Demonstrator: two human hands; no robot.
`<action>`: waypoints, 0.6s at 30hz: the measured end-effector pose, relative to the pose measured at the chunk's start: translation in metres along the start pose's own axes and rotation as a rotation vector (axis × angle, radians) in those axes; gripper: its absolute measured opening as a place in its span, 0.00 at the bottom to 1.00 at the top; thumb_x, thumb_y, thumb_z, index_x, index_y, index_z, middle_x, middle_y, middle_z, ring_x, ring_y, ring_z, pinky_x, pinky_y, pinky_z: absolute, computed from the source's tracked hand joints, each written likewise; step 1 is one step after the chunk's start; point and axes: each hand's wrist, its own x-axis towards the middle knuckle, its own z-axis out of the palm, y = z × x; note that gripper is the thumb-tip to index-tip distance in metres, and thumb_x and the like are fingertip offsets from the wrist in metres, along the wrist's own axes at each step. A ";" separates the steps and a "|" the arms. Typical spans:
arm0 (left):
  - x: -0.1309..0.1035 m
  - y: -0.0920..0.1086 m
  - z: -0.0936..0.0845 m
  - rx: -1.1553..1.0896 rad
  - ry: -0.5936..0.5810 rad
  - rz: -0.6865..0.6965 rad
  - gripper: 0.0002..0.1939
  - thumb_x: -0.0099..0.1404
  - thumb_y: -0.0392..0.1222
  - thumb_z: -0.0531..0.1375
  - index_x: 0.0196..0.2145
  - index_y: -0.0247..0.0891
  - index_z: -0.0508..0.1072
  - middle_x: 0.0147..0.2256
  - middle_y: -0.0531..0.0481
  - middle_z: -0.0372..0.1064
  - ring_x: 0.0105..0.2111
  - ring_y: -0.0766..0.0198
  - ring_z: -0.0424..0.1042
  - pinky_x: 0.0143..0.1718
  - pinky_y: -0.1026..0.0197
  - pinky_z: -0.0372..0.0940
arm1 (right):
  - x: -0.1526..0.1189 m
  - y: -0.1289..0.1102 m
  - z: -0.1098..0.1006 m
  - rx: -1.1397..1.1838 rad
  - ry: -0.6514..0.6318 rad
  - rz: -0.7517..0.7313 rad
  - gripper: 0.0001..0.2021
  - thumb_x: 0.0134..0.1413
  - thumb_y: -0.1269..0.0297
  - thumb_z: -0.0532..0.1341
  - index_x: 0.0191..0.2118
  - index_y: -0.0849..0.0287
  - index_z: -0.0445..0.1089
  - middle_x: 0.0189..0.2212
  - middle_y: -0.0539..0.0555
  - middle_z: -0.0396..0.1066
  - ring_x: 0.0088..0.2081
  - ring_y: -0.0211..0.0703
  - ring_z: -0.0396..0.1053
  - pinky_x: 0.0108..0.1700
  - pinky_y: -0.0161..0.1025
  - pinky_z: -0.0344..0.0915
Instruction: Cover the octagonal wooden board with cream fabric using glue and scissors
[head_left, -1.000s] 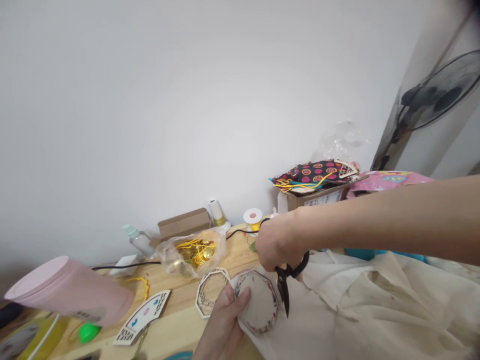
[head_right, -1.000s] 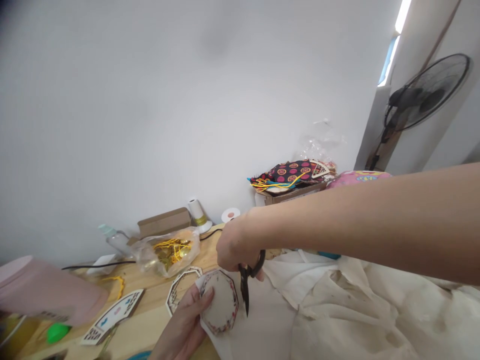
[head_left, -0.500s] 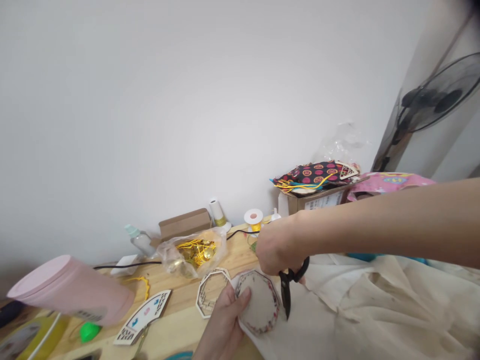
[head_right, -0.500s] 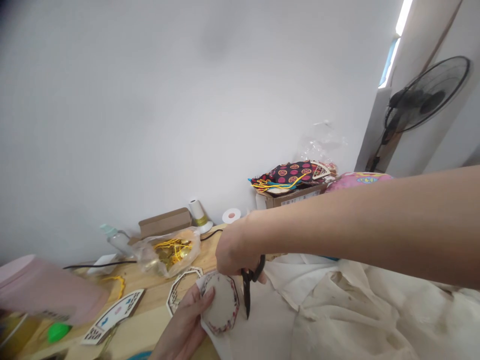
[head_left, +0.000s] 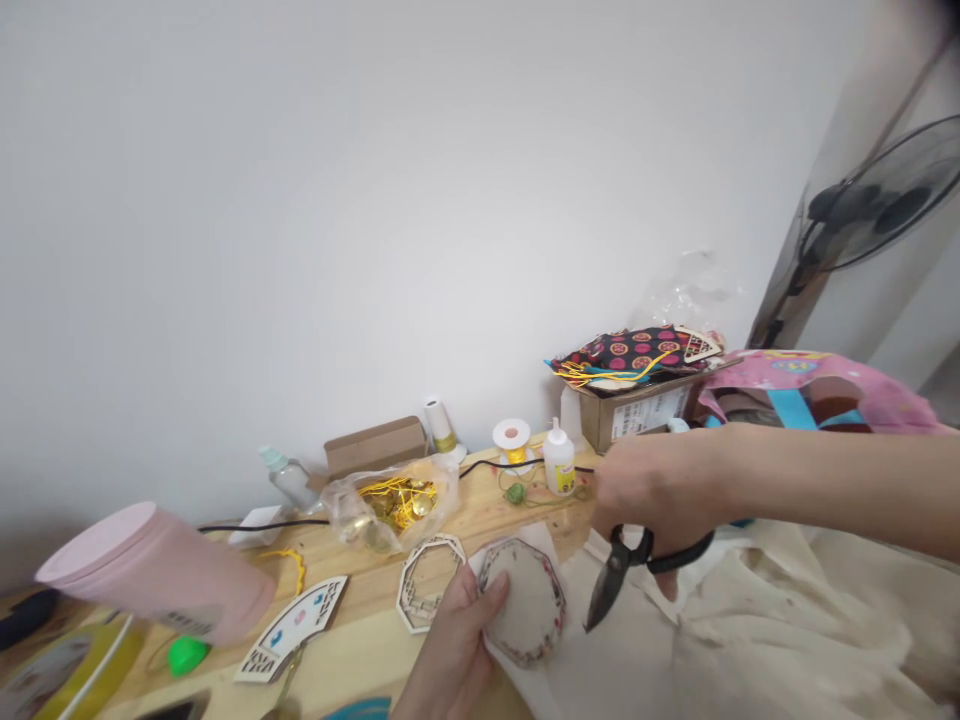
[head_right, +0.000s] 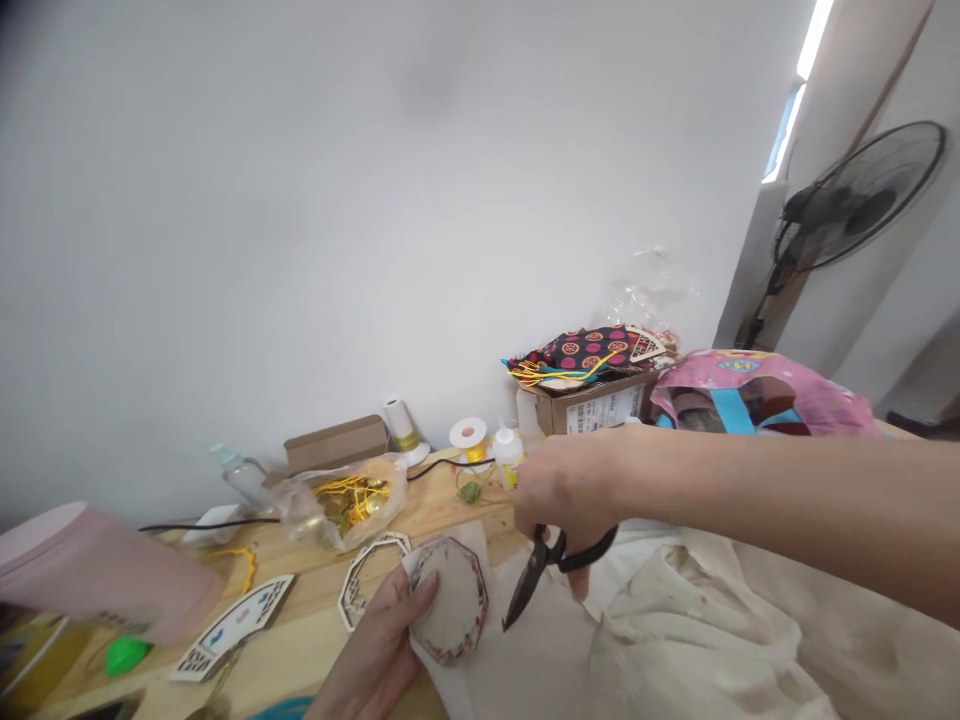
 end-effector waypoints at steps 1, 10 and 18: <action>0.001 0.000 0.000 0.002 0.002 -0.002 0.17 0.57 0.30 0.56 0.45 0.33 0.65 0.35 0.42 0.73 0.40 0.57 0.69 0.42 0.57 0.62 | -0.005 0.000 0.004 0.054 0.001 0.027 0.15 0.33 0.59 0.65 0.33 0.55 0.72 0.24 0.50 0.73 0.26 0.42 0.68 0.20 0.32 0.51; -0.003 -0.003 -0.002 0.008 0.043 0.013 0.17 0.57 0.32 0.57 0.45 0.32 0.64 0.37 0.42 0.72 0.41 0.56 0.69 0.42 0.57 0.62 | -0.021 -0.002 0.050 0.315 0.062 0.117 0.19 0.35 0.52 0.63 0.37 0.55 0.69 0.29 0.53 0.72 0.30 0.48 0.69 0.25 0.36 0.58; -0.005 -0.005 -0.006 0.018 0.056 0.014 0.15 0.57 0.33 0.57 0.44 0.32 0.65 0.36 0.41 0.73 0.40 0.56 0.69 0.41 0.56 0.62 | -0.046 -0.021 0.065 0.409 0.392 0.362 0.18 0.39 0.53 0.61 0.37 0.55 0.66 0.34 0.56 0.70 0.34 0.51 0.68 0.34 0.43 0.64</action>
